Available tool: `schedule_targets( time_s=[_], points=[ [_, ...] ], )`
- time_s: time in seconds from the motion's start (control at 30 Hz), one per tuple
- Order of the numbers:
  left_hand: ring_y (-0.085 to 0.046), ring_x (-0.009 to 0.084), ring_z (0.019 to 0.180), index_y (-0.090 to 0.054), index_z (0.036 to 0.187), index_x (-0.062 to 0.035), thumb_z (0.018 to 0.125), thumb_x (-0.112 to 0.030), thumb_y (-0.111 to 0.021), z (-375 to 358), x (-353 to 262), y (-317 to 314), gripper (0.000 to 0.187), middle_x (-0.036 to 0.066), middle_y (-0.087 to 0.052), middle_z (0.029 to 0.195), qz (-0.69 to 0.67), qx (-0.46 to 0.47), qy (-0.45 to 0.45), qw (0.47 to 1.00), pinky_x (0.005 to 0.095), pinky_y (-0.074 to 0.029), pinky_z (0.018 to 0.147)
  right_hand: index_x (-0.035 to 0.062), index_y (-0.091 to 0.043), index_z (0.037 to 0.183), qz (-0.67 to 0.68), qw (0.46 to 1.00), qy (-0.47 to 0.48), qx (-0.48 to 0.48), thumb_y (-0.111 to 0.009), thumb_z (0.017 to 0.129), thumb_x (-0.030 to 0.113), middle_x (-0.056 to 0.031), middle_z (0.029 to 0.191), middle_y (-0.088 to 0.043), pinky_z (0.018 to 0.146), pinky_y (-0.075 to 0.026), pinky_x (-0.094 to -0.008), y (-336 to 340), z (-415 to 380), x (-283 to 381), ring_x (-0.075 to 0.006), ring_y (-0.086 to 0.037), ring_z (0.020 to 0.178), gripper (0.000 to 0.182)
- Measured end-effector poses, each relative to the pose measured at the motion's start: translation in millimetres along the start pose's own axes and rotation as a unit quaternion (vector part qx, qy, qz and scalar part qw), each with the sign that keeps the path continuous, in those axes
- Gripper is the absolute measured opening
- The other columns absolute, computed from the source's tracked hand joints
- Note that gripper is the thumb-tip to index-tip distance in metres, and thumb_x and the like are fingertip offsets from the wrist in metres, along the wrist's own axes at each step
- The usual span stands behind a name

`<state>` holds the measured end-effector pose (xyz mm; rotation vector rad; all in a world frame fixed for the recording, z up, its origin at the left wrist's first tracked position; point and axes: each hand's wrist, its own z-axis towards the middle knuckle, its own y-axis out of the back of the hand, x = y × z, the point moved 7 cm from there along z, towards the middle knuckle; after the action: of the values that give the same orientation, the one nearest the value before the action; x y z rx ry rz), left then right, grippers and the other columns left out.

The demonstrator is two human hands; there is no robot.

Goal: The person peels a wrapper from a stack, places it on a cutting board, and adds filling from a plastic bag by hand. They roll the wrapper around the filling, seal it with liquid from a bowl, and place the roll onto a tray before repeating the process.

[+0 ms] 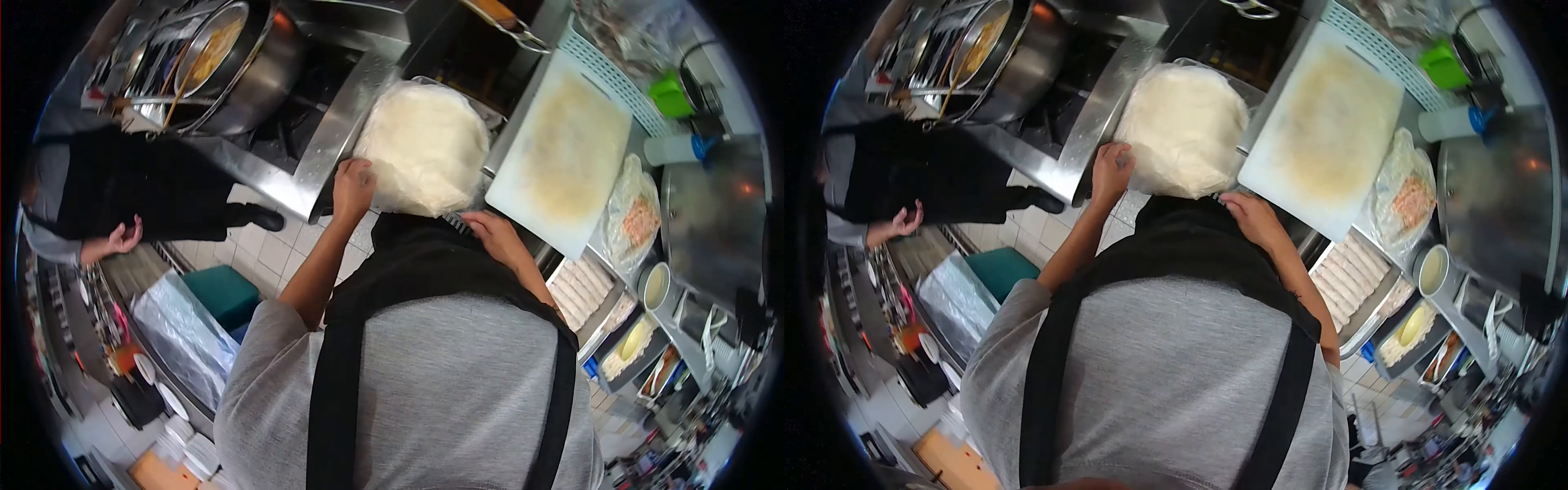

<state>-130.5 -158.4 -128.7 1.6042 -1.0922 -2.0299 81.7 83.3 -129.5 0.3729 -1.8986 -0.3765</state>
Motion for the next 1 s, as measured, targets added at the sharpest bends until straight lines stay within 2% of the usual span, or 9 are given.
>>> schedule_targets(
  time_s=[0.1, 0.2, 0.33, 0.43, 0.53, 0.57, 0.67, 0.9, 1.0],
  points=[
    [-0.058, 0.0346, 0.099, -0.064, 0.113, -0.0081, 0.079, -0.007, -0.068, -14, -8, 9, 0.035, 0.016, -0.058, 0.114, -0.049, -0.005, 0.082, 0.995, 0.0433, -0.049, 0.088, 0.0067, -0.066, 0.113, -0.019, 0.997, 0.054, 0.046, -0.057, 0.094, 0.014, -0.0172, 0.107, -0.067, 0.089, -0.049, -0.041, -18, 40, 50, -0.0359, -0.063, 0.101, 0.022],
    [-0.057, 0.0335, 0.098, -0.065, 0.112, -0.0092, 0.078, -0.003, -0.063, -20, -51, 16, 0.035, 0.016, -0.058, 0.113, 0.057, 0.0, -0.138, 0.989, 0.0435, -0.048, 0.089, 0.0063, -0.066, 0.107, -0.042, 0.993, 0.102, 0.03, -0.058, 0.092, 0.011, -0.0173, 0.103, -0.065, 0.087, -0.049, -0.0421, -29, 67, 87, -0.0358, -0.064, 0.097, 0.018],
    [-0.06, 0.0347, 0.098, -0.068, 0.104, -0.0109, 0.082, -0.006, -0.056, -36, -34, 0, 0.026, 0.014, -0.063, 0.107, 0.116, 0.128, -0.229, 0.958, 0.0459, -0.05, 0.087, 0.0054, -0.062, 0.107, -0.092, 0.979, 0.171, -0.065, -0.063, 0.09, 0.011, -0.0159, 0.103, -0.063, 0.08, -0.052, -0.0405, -33, 92, 93, -0.032, -0.065, 0.091, 0.018],
    [-0.062, 0.0368, 0.101, -0.071, 0.109, -0.0122, 0.083, -0.008, -0.057, -67, 17, -30, 0.03, 0.015, -0.064, 0.106, 0.246, 0.435, -0.089, 0.862, 0.0471, -0.05, 0.088, 0.0071, -0.06, 0.107, -0.146, 0.974, 0.15, -0.085, -0.065, 0.087, 0.012, -0.0172, 0.107, -0.06, 0.083, -0.052, -0.0434, -37, 101, 96, -0.0346, -0.063, 0.098, 0.021],
    [-0.064, 0.0352, 0.102, -0.071, 0.109, -0.0097, 0.088, -0.013, -0.056, -73, 25, -11, 0.027, 0.017, -0.067, 0.109, 0.213, 0.398, -0.045, 0.891, 0.0467, -0.051, 0.089, 0.0071, -0.059, 0.104, -0.237, 0.954, 0.158, -0.093, -0.067, 0.085, 0.013, -0.0167, 0.106, -0.06, 0.08, -0.054, -0.0441, -41, 107, 104, -0.0343, -0.064, 0.097, 0.021],
    [-0.068, 0.0292, 0.096, -0.07, 0.11, -0.0067, 0.09, -0.014, -0.058, -62, 16, 5, 0.024, 0.017, -0.069, 0.106, 0.154, 0.264, -0.051, 0.951, 0.0409, -0.054, 0.083, 0.0069, -0.059, 0.101, -0.254, 0.95, 0.161, -0.084, -0.066, 0.085, 0.014, -0.0163, 0.104, -0.06, 0.079, -0.054, -0.0443, -43, 109, 106, -0.0342, -0.064, 0.096, 0.019],
    [-0.07, 0.0331, 0.085, -0.072, 0.101, -0.0061, 0.088, -0.015, -0.062, -30, -7, 29, 0.019, 0.017, -0.072, 0.095, -0.038, 0.139, 0.032, 0.989, 0.0402, -0.056, 0.075, 0.0062, -0.06, 0.096, -0.279, 0.943, 0.163, -0.078, -0.065, 0.086, 0.016, -0.0162, 0.102, -0.062, 0.078, -0.055, -0.0451, -51, 119, 97, -0.0345, -0.065, 0.093, 0.015],
    [-0.069, 0.0243, 0.071, -0.07, 0.101, -0.0021, 0.088, -0.01, -0.066, -5, 18, -6, 0.016, 0.012, -0.07, 0.089, -0.252, 0.089, 0.182, 0.946, 0.0314, -0.055, 0.067, 0.0029, -0.061, 0.094, -0.171, 0.968, 0.125, -0.135, -0.06, 0.089, 0.015, -0.0201, 0.095, -0.066, 0.075, -0.053, -0.0453, -32, 137, 77, -0.0366, -0.066, 0.086, 0.013],
    [-0.07, 0.0267, 0.079, -0.069, 0.104, -0.0034, 0.087, -0.009, -0.065, 1, -25, 6, 0.018, 0.013, -0.07, 0.095, -0.083, 0.023, -0.056, 0.995, 0.0323, -0.056, 0.069, 0.0028, -0.06, 0.097, -0.088, 0.979, 0.081, -0.165, -0.057, 0.092, 0.014, -0.0203, 0.09, -0.067, 0.073, -0.052, -0.0446, -16, 138, 73, -0.0385, -0.066, 0.083, 0.013]
  ],
)
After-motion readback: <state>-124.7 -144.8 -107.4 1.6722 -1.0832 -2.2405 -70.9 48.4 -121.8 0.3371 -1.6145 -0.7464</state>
